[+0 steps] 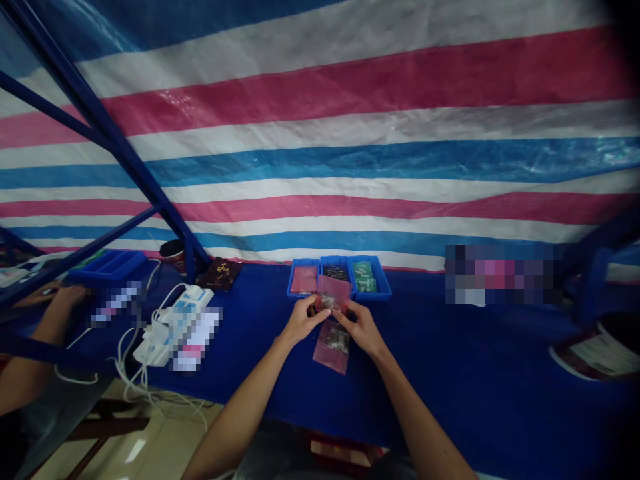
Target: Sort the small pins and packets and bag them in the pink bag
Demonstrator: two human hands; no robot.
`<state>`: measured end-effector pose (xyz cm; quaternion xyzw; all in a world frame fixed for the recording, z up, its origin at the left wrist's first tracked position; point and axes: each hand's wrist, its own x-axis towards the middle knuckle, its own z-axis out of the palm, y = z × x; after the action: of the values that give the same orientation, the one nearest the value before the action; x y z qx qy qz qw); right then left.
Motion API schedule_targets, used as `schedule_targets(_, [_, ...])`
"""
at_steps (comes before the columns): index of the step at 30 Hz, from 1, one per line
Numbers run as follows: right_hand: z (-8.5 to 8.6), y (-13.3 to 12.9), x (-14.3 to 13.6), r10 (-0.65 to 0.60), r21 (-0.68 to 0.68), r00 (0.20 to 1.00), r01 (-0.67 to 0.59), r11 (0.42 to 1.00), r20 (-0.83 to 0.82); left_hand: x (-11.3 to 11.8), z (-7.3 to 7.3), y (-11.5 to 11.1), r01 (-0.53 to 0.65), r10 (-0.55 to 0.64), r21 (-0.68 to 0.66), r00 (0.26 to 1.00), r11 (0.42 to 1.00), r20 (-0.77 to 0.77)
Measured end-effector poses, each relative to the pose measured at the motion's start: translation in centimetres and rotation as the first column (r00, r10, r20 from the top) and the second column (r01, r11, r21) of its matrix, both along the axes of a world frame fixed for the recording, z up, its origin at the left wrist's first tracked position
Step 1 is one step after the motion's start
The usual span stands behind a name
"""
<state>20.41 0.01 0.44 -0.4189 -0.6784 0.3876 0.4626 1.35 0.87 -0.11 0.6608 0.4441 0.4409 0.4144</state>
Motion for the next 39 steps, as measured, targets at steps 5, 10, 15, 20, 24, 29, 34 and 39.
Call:
schedule_targets(5, [-0.56,0.16,-0.27,0.035,-0.069,0.999,-0.034,0.997,0.009,-0.13,0.42,0.01,0.012,-0.011,0.033,1.0,0.999,-0.009])
schedule_targets(10, [-0.62,0.3,0.02,-0.011,-0.061,0.998,0.007,0.998,-0.06,0.01,0.55,-0.13,0.03,-0.029,0.037,0.999,0.999,-0.028])
schedule_targets(15, [-0.44,0.17,0.07,0.029,-0.046,0.998,-0.031,0.998,-0.052,0.02,0.33,-0.1,-0.006,0.006,0.018,1.0,1.0,-0.02])
schedule_targets(20, [-0.42,0.05,-0.26,0.039,-0.094,0.999,-0.04,0.995,-0.012,-0.16,0.29,0.06,0.008,-0.006,0.047,0.999,0.999,-0.042])
schedule_targets(24, [-0.33,0.02,-0.16,0.019,-0.06,0.999,-0.021,0.998,-0.033,-0.12,0.35,-0.02,0.022,-0.019,0.05,0.998,0.999,-0.06])
schedule_targets(29, [-0.24,0.04,0.11,-0.022,-0.102,0.995,0.012,0.995,-0.099,-0.05,0.3,-0.06,0.001,0.0,0.023,1.0,1.0,-0.025])
schedule_targets(34, [-0.32,0.07,-0.04,0.025,-0.161,0.992,-0.045,0.986,-0.122,-0.2,0.47,0.01,-0.012,0.013,0.031,1.0,0.999,-0.028])
schedule_targets(39, [-0.47,0.19,0.02,-0.017,-0.142,0.995,0.003,0.99,-0.098,-0.13,0.48,0.01,-0.008,0.009,0.036,1.0,0.999,-0.029])
